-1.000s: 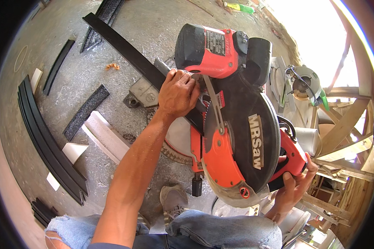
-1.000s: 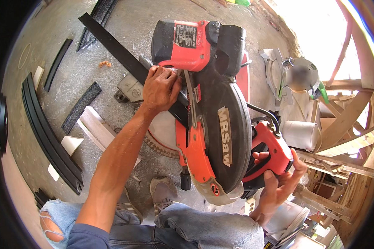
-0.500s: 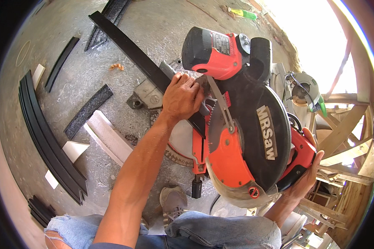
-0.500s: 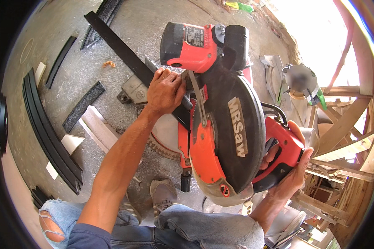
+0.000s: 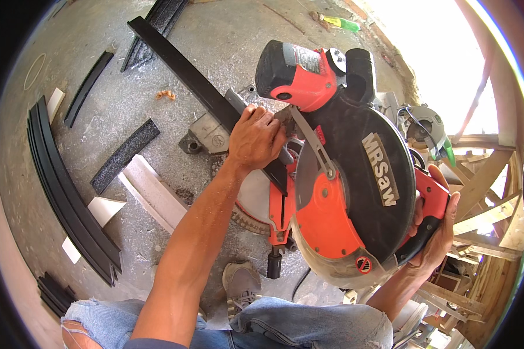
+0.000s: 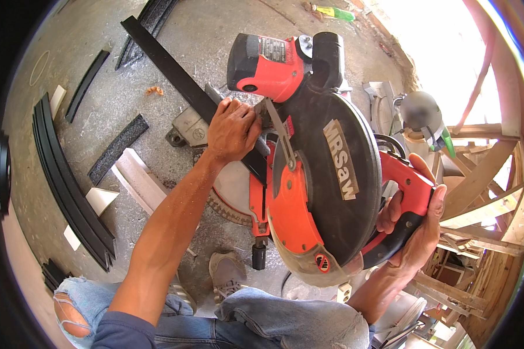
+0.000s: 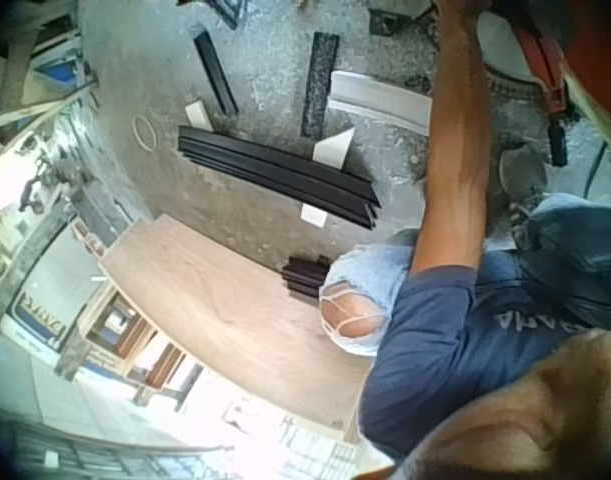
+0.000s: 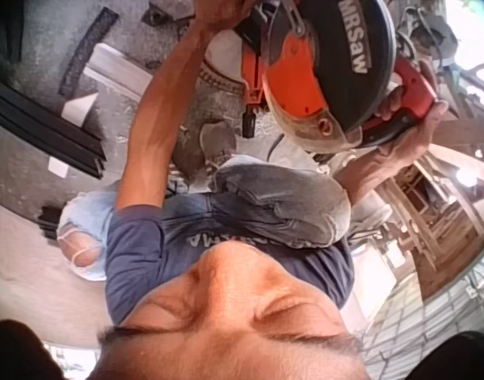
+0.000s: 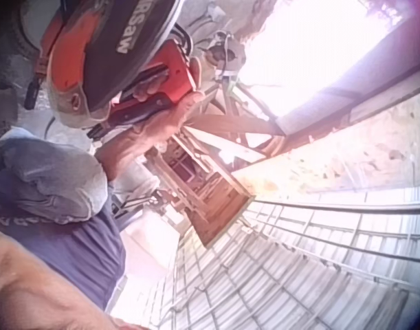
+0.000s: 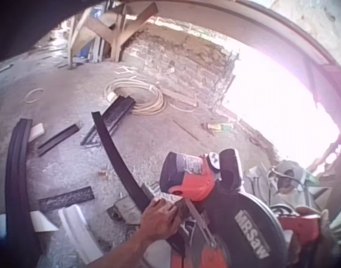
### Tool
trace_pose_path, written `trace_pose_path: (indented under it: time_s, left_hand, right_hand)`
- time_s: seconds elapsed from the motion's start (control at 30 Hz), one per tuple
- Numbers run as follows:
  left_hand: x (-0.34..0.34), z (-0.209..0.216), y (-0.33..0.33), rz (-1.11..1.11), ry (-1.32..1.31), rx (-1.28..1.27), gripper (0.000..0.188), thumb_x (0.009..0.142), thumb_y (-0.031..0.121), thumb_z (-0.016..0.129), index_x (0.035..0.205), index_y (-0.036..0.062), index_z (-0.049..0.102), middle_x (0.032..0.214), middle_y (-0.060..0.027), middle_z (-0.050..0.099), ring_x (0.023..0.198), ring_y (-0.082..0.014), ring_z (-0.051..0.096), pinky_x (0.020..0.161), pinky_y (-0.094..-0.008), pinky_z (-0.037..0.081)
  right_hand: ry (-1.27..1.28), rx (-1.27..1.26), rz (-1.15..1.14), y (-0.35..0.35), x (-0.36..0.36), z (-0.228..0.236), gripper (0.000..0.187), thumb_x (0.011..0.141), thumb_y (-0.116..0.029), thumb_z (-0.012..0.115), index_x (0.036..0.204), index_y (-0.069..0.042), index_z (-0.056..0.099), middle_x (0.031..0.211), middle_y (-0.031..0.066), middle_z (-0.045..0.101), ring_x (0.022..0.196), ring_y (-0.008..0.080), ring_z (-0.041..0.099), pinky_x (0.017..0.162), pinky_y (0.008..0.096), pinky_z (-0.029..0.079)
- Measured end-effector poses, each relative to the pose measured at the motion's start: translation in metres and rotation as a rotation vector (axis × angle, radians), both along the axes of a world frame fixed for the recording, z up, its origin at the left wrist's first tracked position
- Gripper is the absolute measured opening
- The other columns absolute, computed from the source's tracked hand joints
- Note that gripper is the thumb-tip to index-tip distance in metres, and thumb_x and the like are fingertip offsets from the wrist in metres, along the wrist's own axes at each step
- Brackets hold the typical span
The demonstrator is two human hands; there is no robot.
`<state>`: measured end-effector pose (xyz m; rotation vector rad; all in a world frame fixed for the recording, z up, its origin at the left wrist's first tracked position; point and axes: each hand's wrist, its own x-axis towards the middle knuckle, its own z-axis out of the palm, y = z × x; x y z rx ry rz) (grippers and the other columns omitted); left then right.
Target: The person uses a power miter saw to cut a black profile and then picks up the cut piece to show the edge.
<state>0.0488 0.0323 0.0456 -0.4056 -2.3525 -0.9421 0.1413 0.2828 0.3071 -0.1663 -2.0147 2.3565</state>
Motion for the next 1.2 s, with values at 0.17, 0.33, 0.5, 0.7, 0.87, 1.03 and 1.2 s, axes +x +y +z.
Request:
trace_pose_path:
  time_s: [0.17, 0.33, 0.5, 0.7, 0.87, 1.03, 1.2]
  left_hand:
    - [0.001, -0.001, -0.001, 0.007, 0.017, -0.011, 0.018, 0.092, 0.019, 0.061, 0.086, 0.0026, 0.065, 0.091, -0.0116, 0.063, 0.093, -0.0293, 0.059, 0.1, -0.0444, 0.04]
    - [0.0, 0.0, 0.001, -0.001, 0.014, -0.024, 0.018, 0.092, 0.019, 0.06, 0.087, 0.0028, 0.065, 0.091, -0.0118, 0.063, 0.094, -0.0297, 0.059, 0.1, -0.0446, 0.04]
    - [-0.004, 0.003, 0.006, -0.004, 0.028, -0.036, 0.019, 0.092, 0.019, 0.059, 0.089, 0.0019, 0.065, 0.091, -0.0124, 0.063, 0.094, -0.0307, 0.059, 0.1, -0.0462, 0.04]
    - [-0.003, -0.01, -0.013, -0.02, 0.042, 0.055, 0.015, 0.082, 0.02, 0.064, 0.082, 0.0049, 0.065, 0.087, -0.0138, 0.062, 0.092, -0.0342, 0.061, 0.092, -0.0482, 0.043]
    - [-0.004, -0.009, 0.012, -0.03, 0.068, 0.074, 0.023, 0.084, 0.024, 0.064, 0.088, 0.0022, 0.066, 0.097, -0.0181, 0.061, 0.101, -0.0374, 0.06, 0.102, -0.0493, 0.043]
    - [0.006, -0.006, 0.002, -0.03, -0.03, 0.02, 0.02, 0.088, 0.02, 0.062, 0.087, 0.0, 0.065, 0.096, -0.0166, 0.061, 0.106, -0.0339, 0.058, 0.106, -0.045, 0.04]
    - [0.004, -0.007, 0.003, -0.011, 0.007, 0.024, 0.021, 0.088, 0.02, 0.063, 0.089, -0.0008, 0.066, 0.097, -0.0158, 0.061, 0.108, -0.0331, 0.058, 0.106, -0.0443, 0.04]
  right_hand:
    - [0.036, 0.042, -0.02, -0.008, 0.004, -0.004, 0.061, 0.112, -0.045, 0.035, 0.149, 0.003, 0.038, 0.062, 0.005, 0.05, 0.043, 0.0094, 0.044, 0.039, 0.0222, 0.041]
    - [0.011, 0.009, -0.025, -0.001, 0.005, -0.002, 0.064, 0.111, -0.047, 0.034, 0.149, 0.003, 0.037, 0.062, 0.0087, 0.052, 0.042, 0.0148, 0.049, 0.04, 0.0267, 0.045]
    - [0.019, -0.003, -0.024, 0.006, 0.004, -0.002, 0.064, 0.111, -0.048, 0.036, 0.148, 0.003, 0.038, 0.062, 0.0082, 0.052, 0.042, 0.0142, 0.048, 0.04, 0.0264, 0.044]
    - [-0.076, 0.084, -0.184, -0.016, -0.003, -0.007, 0.063, 0.108, -0.054, 0.043, 0.148, -0.005, 0.048, 0.058, -0.001, 0.046, 0.04, 0.0086, 0.041, 0.037, 0.0241, 0.037]
    - [-0.118, 0.097, -0.28, 0.015, 0.008, -0.008, 0.066, 0.105, -0.058, 0.046, 0.151, -0.011, 0.047, 0.057, -0.0012, 0.045, 0.039, 0.0098, 0.04, 0.035, 0.0266, 0.037]
    - [-0.173, 0.095, -0.214, 0.002, -0.001, -0.004, 0.066, 0.105, -0.058, 0.046, 0.151, -0.01, 0.048, 0.058, -0.0009, 0.045, 0.04, 0.0101, 0.04, 0.036, 0.0266, 0.037]
    - [-0.179, 0.102, -0.192, -0.002, -0.009, -0.005, 0.066, 0.105, -0.058, 0.047, 0.15, -0.01, 0.048, 0.059, -0.0006, 0.046, 0.041, 0.0103, 0.041, 0.037, 0.0266, 0.038]
